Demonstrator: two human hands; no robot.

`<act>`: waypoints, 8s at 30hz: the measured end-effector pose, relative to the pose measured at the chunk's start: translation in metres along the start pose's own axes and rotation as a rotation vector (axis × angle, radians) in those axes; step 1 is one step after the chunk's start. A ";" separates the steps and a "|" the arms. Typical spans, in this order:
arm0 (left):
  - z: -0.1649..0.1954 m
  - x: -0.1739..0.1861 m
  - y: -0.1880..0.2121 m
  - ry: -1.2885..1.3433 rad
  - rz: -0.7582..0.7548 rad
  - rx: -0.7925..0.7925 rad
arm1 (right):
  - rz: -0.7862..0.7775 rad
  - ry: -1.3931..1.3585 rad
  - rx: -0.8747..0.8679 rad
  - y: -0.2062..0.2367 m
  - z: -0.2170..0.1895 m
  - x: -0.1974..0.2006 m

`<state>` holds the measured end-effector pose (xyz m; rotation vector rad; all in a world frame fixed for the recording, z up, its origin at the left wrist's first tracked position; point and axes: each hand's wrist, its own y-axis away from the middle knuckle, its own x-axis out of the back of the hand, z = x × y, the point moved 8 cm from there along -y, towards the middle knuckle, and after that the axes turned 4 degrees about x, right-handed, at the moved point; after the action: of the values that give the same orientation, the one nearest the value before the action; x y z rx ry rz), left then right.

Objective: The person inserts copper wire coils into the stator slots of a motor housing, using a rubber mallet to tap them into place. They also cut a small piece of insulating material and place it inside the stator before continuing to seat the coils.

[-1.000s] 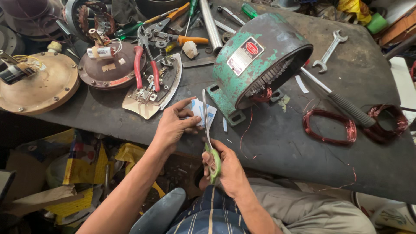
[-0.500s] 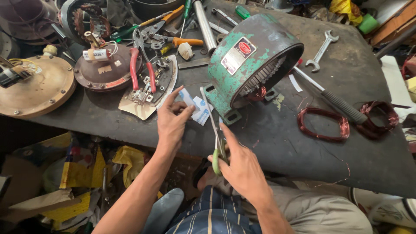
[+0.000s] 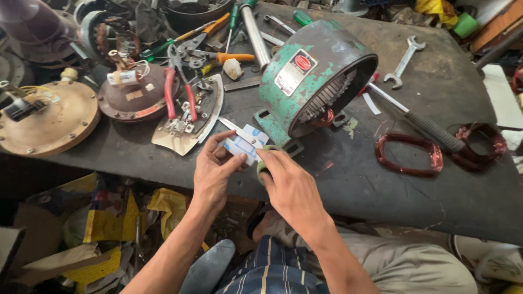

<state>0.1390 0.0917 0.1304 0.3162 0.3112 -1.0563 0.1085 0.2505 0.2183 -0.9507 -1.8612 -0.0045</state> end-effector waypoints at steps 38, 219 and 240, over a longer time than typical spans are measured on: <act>0.068 -0.200 -0.005 -0.469 -0.639 -0.683 | 0.720 -0.431 -0.200 0.060 0.119 0.119; -0.146 -0.067 -0.321 0.450 -0.632 0.289 | 0.496 0.329 -0.531 -0.030 0.129 0.072; -0.149 -0.075 -0.316 0.461 -0.655 0.310 | 0.501 0.403 -0.388 -0.044 0.117 0.068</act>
<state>-0.1894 0.0667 -0.0084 0.7745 0.6958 -1.6805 -0.0214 0.3080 0.2300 -1.5404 -1.2370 -0.2431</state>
